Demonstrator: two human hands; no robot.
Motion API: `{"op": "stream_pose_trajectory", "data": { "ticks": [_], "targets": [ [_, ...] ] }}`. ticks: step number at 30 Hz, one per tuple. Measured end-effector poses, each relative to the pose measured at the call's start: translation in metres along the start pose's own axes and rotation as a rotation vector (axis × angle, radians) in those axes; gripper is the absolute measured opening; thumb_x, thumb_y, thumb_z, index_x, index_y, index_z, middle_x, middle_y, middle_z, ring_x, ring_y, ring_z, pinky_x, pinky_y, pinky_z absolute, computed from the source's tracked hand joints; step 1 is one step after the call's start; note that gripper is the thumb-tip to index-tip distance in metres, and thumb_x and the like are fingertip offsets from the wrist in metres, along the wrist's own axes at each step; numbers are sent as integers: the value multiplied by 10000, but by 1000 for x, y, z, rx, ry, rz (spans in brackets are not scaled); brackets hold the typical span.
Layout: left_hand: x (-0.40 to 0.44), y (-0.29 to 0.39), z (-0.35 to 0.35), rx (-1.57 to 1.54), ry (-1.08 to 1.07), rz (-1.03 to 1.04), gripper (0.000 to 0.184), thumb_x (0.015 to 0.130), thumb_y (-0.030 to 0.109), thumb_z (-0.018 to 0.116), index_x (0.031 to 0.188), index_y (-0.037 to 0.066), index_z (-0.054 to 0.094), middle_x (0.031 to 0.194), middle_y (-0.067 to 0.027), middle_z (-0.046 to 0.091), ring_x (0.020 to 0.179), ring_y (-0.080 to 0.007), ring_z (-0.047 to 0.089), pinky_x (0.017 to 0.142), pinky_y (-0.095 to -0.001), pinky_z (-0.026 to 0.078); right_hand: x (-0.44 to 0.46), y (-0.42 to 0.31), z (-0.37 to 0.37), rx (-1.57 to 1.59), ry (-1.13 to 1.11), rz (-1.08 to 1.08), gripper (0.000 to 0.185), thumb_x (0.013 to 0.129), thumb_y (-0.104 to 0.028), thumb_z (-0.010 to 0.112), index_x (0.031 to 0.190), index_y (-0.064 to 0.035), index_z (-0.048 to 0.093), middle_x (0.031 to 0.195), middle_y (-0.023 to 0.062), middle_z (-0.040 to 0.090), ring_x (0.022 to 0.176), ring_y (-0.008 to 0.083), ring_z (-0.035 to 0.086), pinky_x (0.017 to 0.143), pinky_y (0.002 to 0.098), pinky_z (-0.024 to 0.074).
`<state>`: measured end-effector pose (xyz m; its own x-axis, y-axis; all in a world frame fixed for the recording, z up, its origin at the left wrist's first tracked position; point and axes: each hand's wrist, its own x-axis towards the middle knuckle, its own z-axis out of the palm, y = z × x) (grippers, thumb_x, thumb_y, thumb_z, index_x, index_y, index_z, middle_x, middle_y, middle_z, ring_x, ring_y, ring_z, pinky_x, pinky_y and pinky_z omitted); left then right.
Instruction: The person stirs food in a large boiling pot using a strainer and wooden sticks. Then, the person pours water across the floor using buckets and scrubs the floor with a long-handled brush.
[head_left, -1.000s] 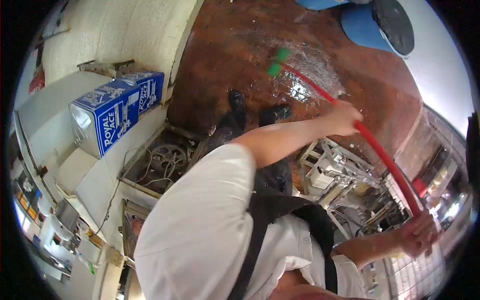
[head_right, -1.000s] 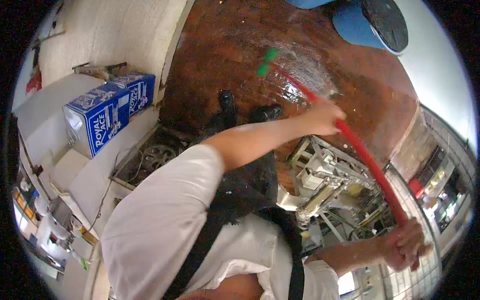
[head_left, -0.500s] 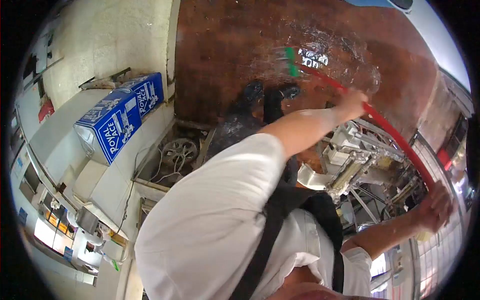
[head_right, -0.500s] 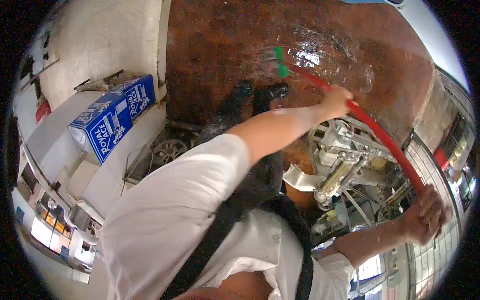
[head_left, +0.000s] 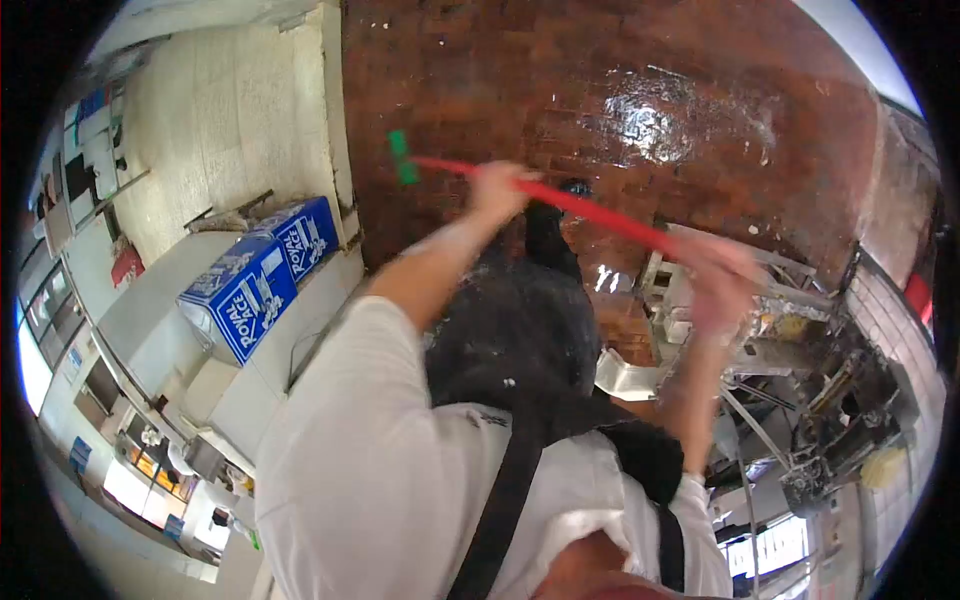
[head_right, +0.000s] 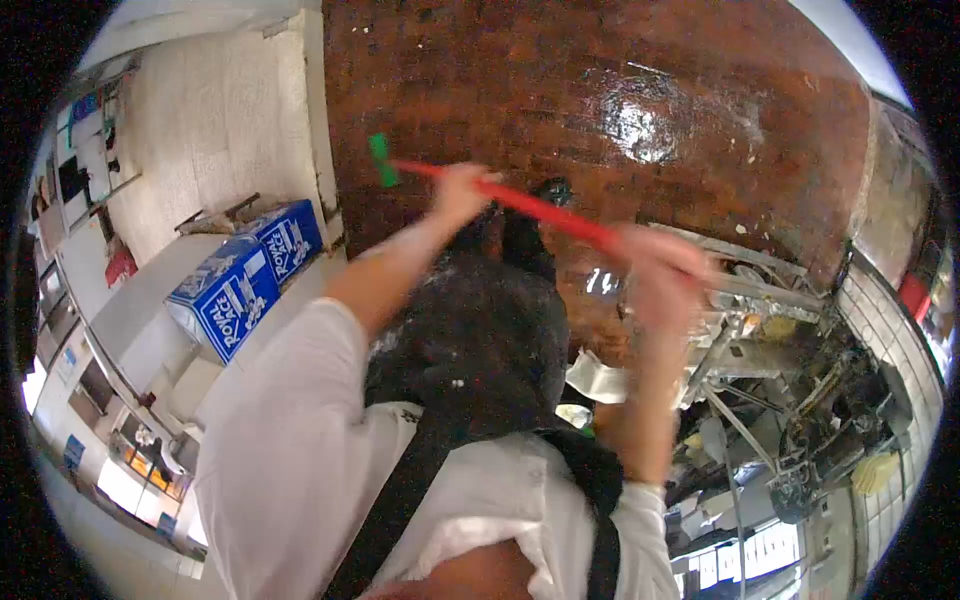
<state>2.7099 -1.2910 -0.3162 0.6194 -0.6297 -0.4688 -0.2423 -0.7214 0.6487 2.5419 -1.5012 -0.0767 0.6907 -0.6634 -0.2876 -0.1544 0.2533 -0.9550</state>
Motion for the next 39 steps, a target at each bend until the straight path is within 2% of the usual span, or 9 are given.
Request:
{"op": "stream_pose_trajectory", "data": {
  "ticks": [2,5,8,15,18,24,28,37,39],
  "targets": [
    [17,134,92,-217,18,320,233,746,295,747,962,217,786,810,-100,681,911,-305,645,827,-454,467,-18,-63,-115,-133,143,-182,80,858,-169,588,806,-108,586,739,44,546,697,158,511,698,353,421],
    [57,297,195,-197,-208,559,275,704,369,771,735,103,704,841,-154,683,918,-361,630,782,-537,474,-59,-166,-227,-318,311,-495,64,874,-149,594,848,-95,618,792,54,588,749,166,546,744,353,443],
    [48,325,136,-276,-281,621,267,716,361,768,763,105,709,817,-148,668,897,-364,628,755,-527,471,-70,-188,-227,-260,242,-603,68,890,-130,601,891,-83,651,845,64,629,802,175,580,790,353,466],
    [56,-83,-69,137,146,4,306,784,224,758,588,49,600,646,-180,559,680,-381,622,672,-486,471,42,53,37,83,-208,-56,93,896,-46,643,896,-39,736,1046,121,724,949,188,664,867,337,514],
    [95,-72,-44,286,116,143,289,787,244,751,613,51,624,666,-182,576,720,-376,629,687,-491,473,70,64,27,146,-115,86,121,872,-21,641,943,-19,740,991,120,727,909,189,676,806,324,537],
    [75,313,149,-134,-173,434,105,755,244,715,779,145,743,838,-140,689,932,-347,644,849,-488,480,-51,-173,-312,-298,395,-361,346,912,-212,510,876,119,604,997,333,633,897,397,671,887,496,550],
    [91,373,136,-201,-464,608,154,754,286,711,749,132,707,782,-143,660,889,-387,623,777,-510,477,-61,-221,-291,-309,294,-695,291,900,-294,596,813,-19,639,742,105,609,679,213,604,691,376,510],
    [195,-75,-136,379,89,267,285,794,125,751,623,27,545,673,-146,542,706,-361,583,671,-466,453,140,37,56,235,-177,-45,220,845,-45,696,1061,-28,729,1013,68,727,968,137,653,858,280,514],
    [213,8,-102,226,34,237,154,787,112,741,697,44,637,723,-151,583,753,-350,601,715,-454,467,153,-17,16,-14,27,82,180,853,-68,686,1025,-32,723,976,68,713,942,143,642,826,287,511]
  ]
}}
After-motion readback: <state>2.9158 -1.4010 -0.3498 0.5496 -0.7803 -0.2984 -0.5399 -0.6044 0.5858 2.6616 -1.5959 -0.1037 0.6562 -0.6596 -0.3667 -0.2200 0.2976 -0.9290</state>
